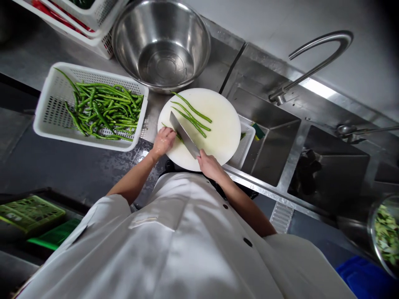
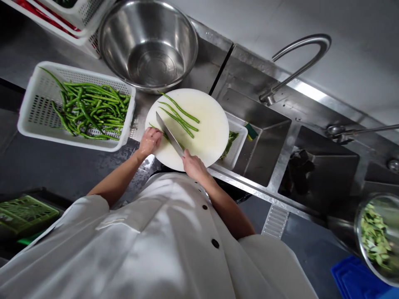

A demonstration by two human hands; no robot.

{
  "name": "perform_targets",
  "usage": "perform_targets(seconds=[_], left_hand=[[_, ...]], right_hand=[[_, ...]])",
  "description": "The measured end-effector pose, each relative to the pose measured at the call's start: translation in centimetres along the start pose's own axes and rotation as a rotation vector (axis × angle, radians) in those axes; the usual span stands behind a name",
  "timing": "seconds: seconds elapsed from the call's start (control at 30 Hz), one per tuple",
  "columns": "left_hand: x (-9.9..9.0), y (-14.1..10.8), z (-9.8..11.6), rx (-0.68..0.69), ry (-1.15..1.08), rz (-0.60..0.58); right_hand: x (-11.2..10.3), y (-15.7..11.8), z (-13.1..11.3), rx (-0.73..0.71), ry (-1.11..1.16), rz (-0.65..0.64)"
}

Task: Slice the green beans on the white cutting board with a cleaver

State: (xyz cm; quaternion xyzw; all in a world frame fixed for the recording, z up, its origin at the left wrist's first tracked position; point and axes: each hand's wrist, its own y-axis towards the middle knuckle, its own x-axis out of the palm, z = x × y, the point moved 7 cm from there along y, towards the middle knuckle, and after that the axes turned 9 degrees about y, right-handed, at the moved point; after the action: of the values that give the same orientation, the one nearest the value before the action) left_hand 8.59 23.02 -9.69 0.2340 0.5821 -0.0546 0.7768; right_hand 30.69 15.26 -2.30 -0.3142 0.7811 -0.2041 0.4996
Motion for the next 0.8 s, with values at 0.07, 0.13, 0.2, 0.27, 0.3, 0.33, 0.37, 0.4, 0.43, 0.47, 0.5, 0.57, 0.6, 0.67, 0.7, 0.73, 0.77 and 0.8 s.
perform_targets(seconds=[0.07,0.13,0.2,0.27,0.3,0.33,0.37,0.4,0.43,0.47,0.5,0.57,0.6,0.67,0.7,0.73,0.77,0.8], left_hand=[[-0.5,0.1,-1.0,-0.043,0.030,0.026],[-0.2,0.2,-0.4,-0.004,0.040,-0.011],[0.6,0.2,1.3,0.079,0.030,-0.077],[1.3,0.0,3.2,0.137,0.027,-0.112],[1.6,-0.1,3.9,0.153,0.029,-0.114],[1.7,-0.2,4.5,0.165,0.033,-0.110],[1.8,-0.2,4.8,0.171,0.035,-0.102],[1.8,-0.3,5.0,0.172,0.034,-0.094],[1.8,-0.3,4.9,0.167,0.026,-0.090],[1.8,-0.2,4.7,0.157,0.012,-0.091],[1.8,-0.2,4.5,0.144,-0.007,-0.097],[1.9,-0.2,4.1,0.119,-0.045,-0.112],[1.9,-0.2,4.0,0.112,-0.058,-0.118],[2.0,-0.2,4.0,0.104,-0.074,-0.122],[2.0,-0.2,4.0,0.099,-0.081,-0.122],[2.1,-0.2,4.0,0.096,-0.088,-0.121],[2.2,-0.2,4.0,0.094,-0.097,-0.120],[2.2,-0.2,4.0,0.094,-0.104,-0.116]], right_hand=[[-0.1,-0.4,1.0,0.011,0.004,0.001],[-0.5,-1.9,2.4,0.034,0.001,-0.004],[-0.9,-4.1,3.8,0.070,-0.018,-0.015],[-1.1,-6.2,4.6,0.095,-0.046,-0.031],[-1.1,-7.0,4.6,0.098,-0.060,-0.042],[-0.9,-7.5,4.5,0.097,-0.070,-0.055],[-0.6,-7.7,4.2,0.094,-0.077,-0.066],[-0.3,-7.5,3.9,0.091,-0.077,-0.077],[0.0,-7.2,3.5,0.094,-0.072,-0.083],[0.2,-6.7,3.1,0.100,-0.061,-0.085],[0.4,-6.3,2.8,0.105,-0.049,-0.083],[0.4,-5.8,2.4,0.111,-0.033,-0.077],[0.3,-5.9,2.4,0.112,-0.034,-0.077],[0.0,-6.2,2.3,0.099,-0.048,-0.085],[-0.1,-6.3,2.2,0.087,-0.050,-0.089],[-0.1,-6.2,2.0,0.076,-0.045,-0.092],[0.0,-5.9,1.8,0.069,-0.033,-0.088],[0.1,-5.3,1.6,0.070,-0.017,-0.079]])
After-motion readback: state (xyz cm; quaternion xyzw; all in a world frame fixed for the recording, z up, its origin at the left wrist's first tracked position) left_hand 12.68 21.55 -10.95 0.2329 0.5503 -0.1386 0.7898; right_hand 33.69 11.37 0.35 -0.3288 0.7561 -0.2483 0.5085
